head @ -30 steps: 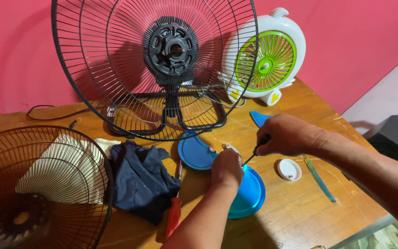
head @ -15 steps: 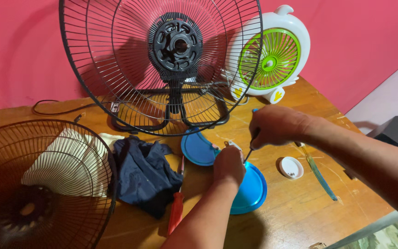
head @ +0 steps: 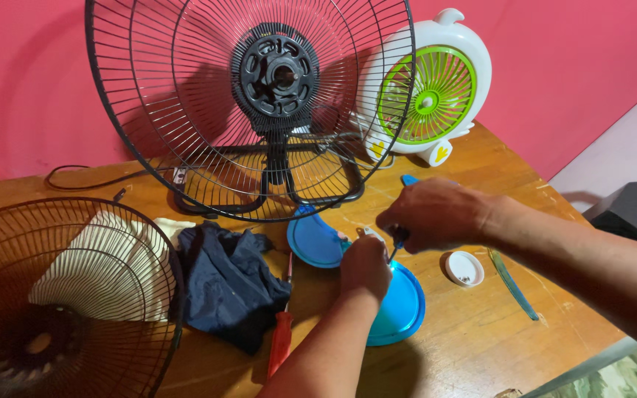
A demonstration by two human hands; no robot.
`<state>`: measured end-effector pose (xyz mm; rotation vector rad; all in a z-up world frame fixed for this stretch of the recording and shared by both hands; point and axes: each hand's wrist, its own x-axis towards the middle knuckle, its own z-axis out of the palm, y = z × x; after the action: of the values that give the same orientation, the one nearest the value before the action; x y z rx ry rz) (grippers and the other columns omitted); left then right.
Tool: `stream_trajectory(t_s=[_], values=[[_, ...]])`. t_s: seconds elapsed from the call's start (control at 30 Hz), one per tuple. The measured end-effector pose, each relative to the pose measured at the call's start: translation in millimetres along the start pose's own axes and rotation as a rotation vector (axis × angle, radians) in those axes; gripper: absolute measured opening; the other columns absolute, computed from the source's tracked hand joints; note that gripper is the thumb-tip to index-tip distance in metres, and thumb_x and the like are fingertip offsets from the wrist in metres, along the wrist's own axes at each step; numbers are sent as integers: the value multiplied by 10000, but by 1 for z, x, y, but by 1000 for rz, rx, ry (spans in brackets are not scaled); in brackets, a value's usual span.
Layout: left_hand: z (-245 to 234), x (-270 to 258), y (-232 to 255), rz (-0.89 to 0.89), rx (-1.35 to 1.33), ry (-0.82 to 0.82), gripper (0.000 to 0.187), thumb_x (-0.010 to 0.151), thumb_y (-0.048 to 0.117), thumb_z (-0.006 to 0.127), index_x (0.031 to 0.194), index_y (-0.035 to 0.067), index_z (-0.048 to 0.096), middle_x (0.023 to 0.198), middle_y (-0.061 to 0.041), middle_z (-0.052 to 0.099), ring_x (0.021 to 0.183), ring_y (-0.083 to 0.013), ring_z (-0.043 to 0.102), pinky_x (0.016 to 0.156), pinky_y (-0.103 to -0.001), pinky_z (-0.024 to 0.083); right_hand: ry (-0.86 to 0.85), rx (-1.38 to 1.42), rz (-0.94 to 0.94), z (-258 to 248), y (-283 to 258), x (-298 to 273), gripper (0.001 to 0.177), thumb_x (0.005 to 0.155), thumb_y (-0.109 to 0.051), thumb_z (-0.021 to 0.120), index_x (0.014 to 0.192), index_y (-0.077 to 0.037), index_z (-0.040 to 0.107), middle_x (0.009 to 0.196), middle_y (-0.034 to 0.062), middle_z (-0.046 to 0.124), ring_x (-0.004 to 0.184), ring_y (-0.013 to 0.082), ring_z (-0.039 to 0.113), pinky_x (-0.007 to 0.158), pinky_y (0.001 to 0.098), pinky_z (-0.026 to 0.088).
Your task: The person removes blue fan blades from a fan hub, then uses a screwdriver to attach the blades to a central hub piece on the table. The blades are handled one at a time and secured with screws.
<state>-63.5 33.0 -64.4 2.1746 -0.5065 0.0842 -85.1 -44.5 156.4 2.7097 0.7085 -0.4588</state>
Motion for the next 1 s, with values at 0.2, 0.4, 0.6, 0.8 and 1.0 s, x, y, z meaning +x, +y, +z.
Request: stream_trajectory(t_s=[0.2, 0.4, 0.6, 0.8, 1.0], values=[[-3, -2, 2, 82, 12, 52, 102, 738, -47, 649, 729, 42, 696, 895, -199, 707, 935, -392, 682, 801, -487, 546, -33, 248, 42, -8, 3, -4, 343, 859, -155, 676, 1159, -110, 517, 1051, 131, 650, 1020, 355, 641, 782, 473, 497], [-16, 0, 11, -47, 47, -118, 53, 760, -7, 697, 792, 34, 705, 925, -221, 694, 956, -398, 682, 816, -485, 550, 247, 289, -35, 12, -2, -3, 187, 831, -165, 702, 955, -93, 583, 984, 113, 654, 960, 327, 660, 788, 426, 520], [-20, -4, 14, -24, -133, -18, 277, 840, -11, 619, 1039, 133, 748, 958, -210, 694, 972, -419, 649, 807, -521, 515, 15, 100, 299, 11, -13, 0, 396, 974, -441, 672, 1107, -101, 517, 951, 140, 687, 976, 342, 681, 827, 458, 531], [-8, -2, 6, 48, -12, 61, 80, 801, 15, 662, 852, 43, 717, 943, -198, 709, 972, -401, 668, 845, -490, 539, 204, 471, -252, 9, -4, -9, 377, 780, -41, 570, 1154, -89, 574, 1062, 137, 658, 979, 334, 681, 749, 429, 550], [0, 5, 0, -19, 19, -54, 61, 775, 19, 694, 829, 36, 719, 930, -218, 690, 948, -405, 674, 808, -493, 545, 100, 269, 347, 10, -13, -14, 352, 928, -421, 679, 1037, -107, 563, 948, 105, 707, 960, 335, 693, 829, 444, 542]])
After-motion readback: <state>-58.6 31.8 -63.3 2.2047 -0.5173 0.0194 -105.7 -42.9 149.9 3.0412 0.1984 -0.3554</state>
